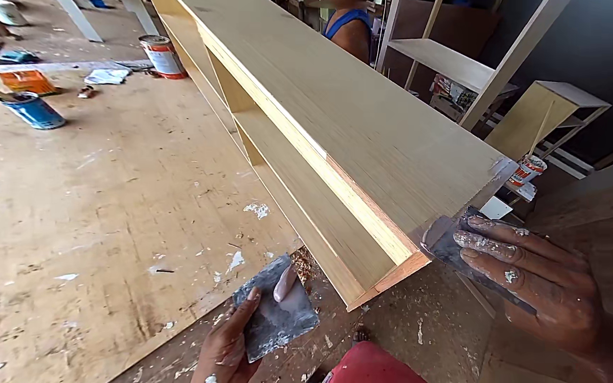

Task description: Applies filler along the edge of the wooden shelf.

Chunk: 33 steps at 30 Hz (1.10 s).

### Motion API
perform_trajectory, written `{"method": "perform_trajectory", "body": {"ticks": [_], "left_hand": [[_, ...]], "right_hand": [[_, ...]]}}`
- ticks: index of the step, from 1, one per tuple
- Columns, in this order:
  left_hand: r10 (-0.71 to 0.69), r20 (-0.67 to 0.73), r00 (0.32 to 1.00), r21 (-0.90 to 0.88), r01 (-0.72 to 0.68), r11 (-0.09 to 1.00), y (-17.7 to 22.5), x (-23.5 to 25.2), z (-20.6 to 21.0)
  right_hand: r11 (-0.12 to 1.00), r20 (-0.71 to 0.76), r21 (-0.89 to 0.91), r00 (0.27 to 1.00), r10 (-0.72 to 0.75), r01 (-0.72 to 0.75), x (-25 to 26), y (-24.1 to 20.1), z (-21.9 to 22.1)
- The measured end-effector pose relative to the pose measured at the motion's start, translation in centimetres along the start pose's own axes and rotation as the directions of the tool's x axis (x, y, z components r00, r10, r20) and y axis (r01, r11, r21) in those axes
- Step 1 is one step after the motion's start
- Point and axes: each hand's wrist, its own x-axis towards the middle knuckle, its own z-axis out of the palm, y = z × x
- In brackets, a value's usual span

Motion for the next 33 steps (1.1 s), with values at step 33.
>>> {"method": "perform_trajectory", "body": {"ticks": [33], "left_hand": [[0.005, 0.029, 1.000, -0.016, -0.005, 1.000, 0.1, 0.8, -0.8]], "right_hand": [[0.995, 0.047, 0.097, 0.999, -0.014, 0.009, 0.7, 0.1, -2.6]]}}
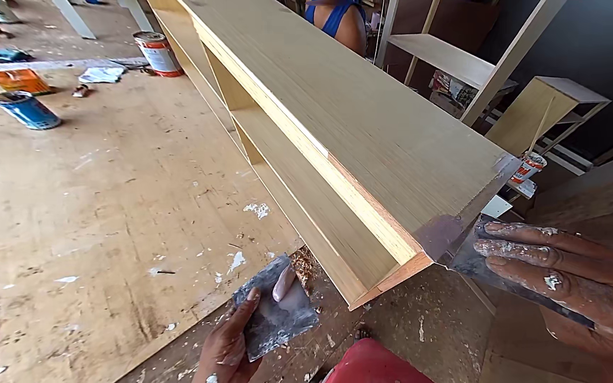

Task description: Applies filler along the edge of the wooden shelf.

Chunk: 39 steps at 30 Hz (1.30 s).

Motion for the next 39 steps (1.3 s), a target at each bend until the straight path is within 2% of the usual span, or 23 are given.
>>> {"method": "perform_trajectory", "body": {"ticks": [4, 10, 15, 20, 25, 28, 31, 34, 39], "left_hand": [[-0.001, 0.028, 1.000, 0.013, 0.001, 1.000, 0.0, 0.1, -0.1], [0.004, 0.003, 1.000, 0.034, -0.004, 0.999, -0.3, 0.1, 0.2], [0.007, 0.037, 0.999, 0.040, -0.008, 0.999, -0.6, 0.2, -0.2], [-0.008, 0.034, 0.999, 0.027, 0.007, 1.000, -0.7, 0.4, 1.0], [-0.018, 0.049, 0.999, 0.017, 0.017, 1.000, -1.1, 0.7, 1.3], [-0.022, 0.040, 0.999, 0.018, 0.021, 1.000, -1.3, 0.8, 0.8], [-0.012, 0.027, 1.000, 0.018, 0.012, 1.000, -1.3, 0.8, 0.5], [-0.020, 0.017, 1.000, 0.013, 0.020, 1.000, -1.3, 0.8, 0.6], [-0.013, 0.045, 0.999, 0.016, 0.013, 1.000, -1.0, 0.6, 0.7]], "right_hand": [[0.998, -0.113, -0.046, 0.993, 0.029, -0.034, 0.4, 1.8, 0.7], [0.994, -0.109, -0.107, 0.994, 0.014, -0.025, -0.3, 4.0, 3.0], [0.998, -0.044, -0.045, 0.999, 0.032, -0.034, -2.3, 4.0, 0.4], [1.000, -0.136, 0.000, 0.990, 0.024, -0.025, -0.7, 3.6, 0.5], [0.998, -0.025, -0.069, 1.000, -0.003, 0.002, 1.1, 3.5, 1.9], [0.998, 0.036, -0.057, 0.999, -0.017, 0.019, 0.2, 3.3, 0.2], [1.000, 0.008, 0.001, 0.999, -0.031, 0.031, -0.3, 3.0, -0.9], [1.000, -0.062, -0.026, 0.998, -0.018, 0.017, 0.6, 2.4, 0.5], [0.996, -0.046, -0.092, 0.999, -0.011, 0.007, 0.3, 1.6, 2.6]]}}
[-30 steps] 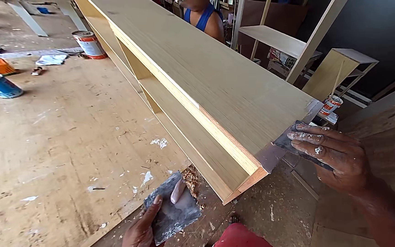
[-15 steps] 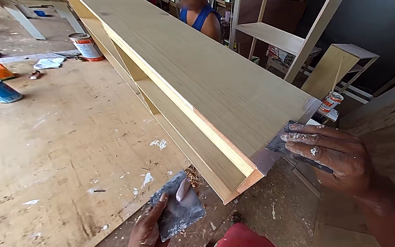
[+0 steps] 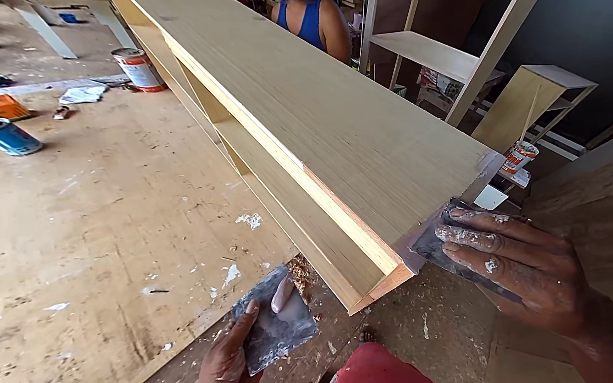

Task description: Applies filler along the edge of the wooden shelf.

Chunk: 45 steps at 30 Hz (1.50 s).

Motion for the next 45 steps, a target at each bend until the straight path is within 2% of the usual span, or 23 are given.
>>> {"method": "perform_trajectory", "body": {"ticks": [3, 5, 9, 12, 14, 17, 21, 25, 30, 35, 39, 45], "left_hand": [[0.004, -0.014, 1.000, 0.001, -0.004, 1.000, 0.0, -0.1, -0.5], [0.010, -0.014, 1.000, 0.011, -0.010, 1.000, 0.1, -0.1, -0.9], [0.028, -0.001, 1.000, 0.039, -0.028, 0.999, 0.1, 0.0, -1.1], [0.031, 0.025, 0.999, 0.042, -0.033, 0.999, 0.0, 0.2, -1.3], [0.029, 0.036, 0.999, 0.040, -0.030, 0.999, 0.0, 0.5, -1.5], [0.034, 0.039, 0.999, 0.044, -0.036, 0.998, 0.0, 0.6, -1.6], [0.020, 0.044, 0.999, 0.050, -0.023, 0.999, -0.1, 1.1, -0.9], [0.015, 0.062, 0.998, 0.048, -0.018, 0.999, -0.3, 1.2, 0.0], [0.028, 0.095, 0.995, 0.026, -0.031, 0.999, -0.5, 1.4, -0.3], [0.074, 0.128, 0.989, 0.011, -0.076, 0.997, -0.7, 1.8, -0.9], [0.075, 0.096, 0.992, 0.054, -0.081, 0.995, -0.3, 1.2, -0.2], [0.070, 0.070, 0.995, 0.069, -0.075, 0.995, -0.4, 1.0, 0.0]], "right_hand": [[0.998, 0.034, 0.067, 0.999, 0.009, -0.011, -1.0, 0.0, -1.9], [0.994, 0.002, 0.105, 1.000, 0.022, -0.022, -1.3, 0.5, -2.6], [1.000, -0.163, 0.001, 0.986, 0.030, -0.030, -1.5, 3.3, -0.8], [0.997, -0.198, -0.068, 0.980, 0.029, -0.043, -2.5, 4.8, 1.6], [0.997, -0.201, -0.050, 0.979, 0.043, -0.054, -3.6, 5.0, 2.1], [0.998, -0.168, 0.010, 0.983, 0.070, -0.069, -4.9, 4.7, 0.5], [0.998, -0.211, 0.024, 0.975, 0.065, -0.062, -3.7, 4.9, -1.0], [0.999, -0.088, -0.023, 0.995, 0.048, -0.050, -1.7, 5.0, -0.7], [0.998, 0.017, 0.031, 0.999, 0.048, -0.049, -2.8, 5.0, -2.9], [0.997, -0.119, -0.015, 0.990, 0.070, -0.073, -2.7, 7.2, -2.0], [0.997, -0.134, -0.038, 0.989, 0.064, -0.069, -3.9, 8.4, 0.0], [0.997, -0.174, 0.034, 0.982, 0.079, -0.074, -4.9, 8.8, -1.9]]}}
